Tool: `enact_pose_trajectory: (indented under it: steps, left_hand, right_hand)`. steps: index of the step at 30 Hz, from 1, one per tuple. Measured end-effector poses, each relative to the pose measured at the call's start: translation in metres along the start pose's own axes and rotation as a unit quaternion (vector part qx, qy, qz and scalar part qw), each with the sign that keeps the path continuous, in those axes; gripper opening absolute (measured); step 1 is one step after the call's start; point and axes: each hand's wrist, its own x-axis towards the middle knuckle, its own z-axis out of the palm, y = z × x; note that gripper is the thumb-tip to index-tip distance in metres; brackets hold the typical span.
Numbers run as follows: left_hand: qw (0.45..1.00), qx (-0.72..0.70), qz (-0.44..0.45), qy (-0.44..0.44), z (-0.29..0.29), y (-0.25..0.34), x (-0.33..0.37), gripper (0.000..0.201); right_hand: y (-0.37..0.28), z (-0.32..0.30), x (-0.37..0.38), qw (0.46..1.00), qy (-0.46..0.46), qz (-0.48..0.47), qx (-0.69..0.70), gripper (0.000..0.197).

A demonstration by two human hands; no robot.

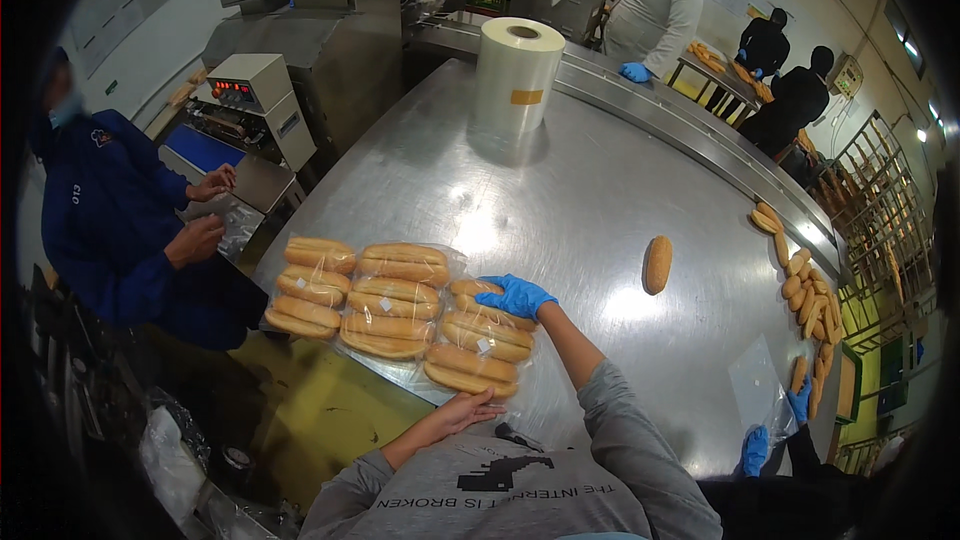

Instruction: The person places long bread rolls into clear plastic bags on a stainless steel table. They use a handheld yellow heat sealer to close the bags and then stack the packaged rolls. The person also wipes the table surface with their gloved hands between batches.

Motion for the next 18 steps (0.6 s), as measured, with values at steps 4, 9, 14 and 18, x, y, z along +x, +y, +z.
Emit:
enact_pose_trajectory:
  steps: [4,9,14,18]
  left_hand:
    - [1.000,0.003,-0.007,-0.010,-0.005,-0.001,0.000,0.058]
    - [1.000,0.005,-0.002,-0.021,-0.007,0.000,-0.003,0.059]
    - [1.000,0.015,0.001,-0.014,-0.006,-0.001,-0.007,0.062]
    - [1.000,0.024,0.001,-0.006,-0.013,-0.007,-0.004,0.062]
  right_hand:
    - [-0.008,-0.001,-0.003,1.000,0.006,0.006,-0.001,0.064]
    - [-0.013,-0.005,-0.009,1.000,0.003,-0.004,-0.004,0.063]
    - [-0.017,-0.005,-0.013,1.000,0.014,-0.005,0.006,0.062]
    - [-0.022,-0.005,-0.015,1.000,0.020,-0.002,0.001,0.063]
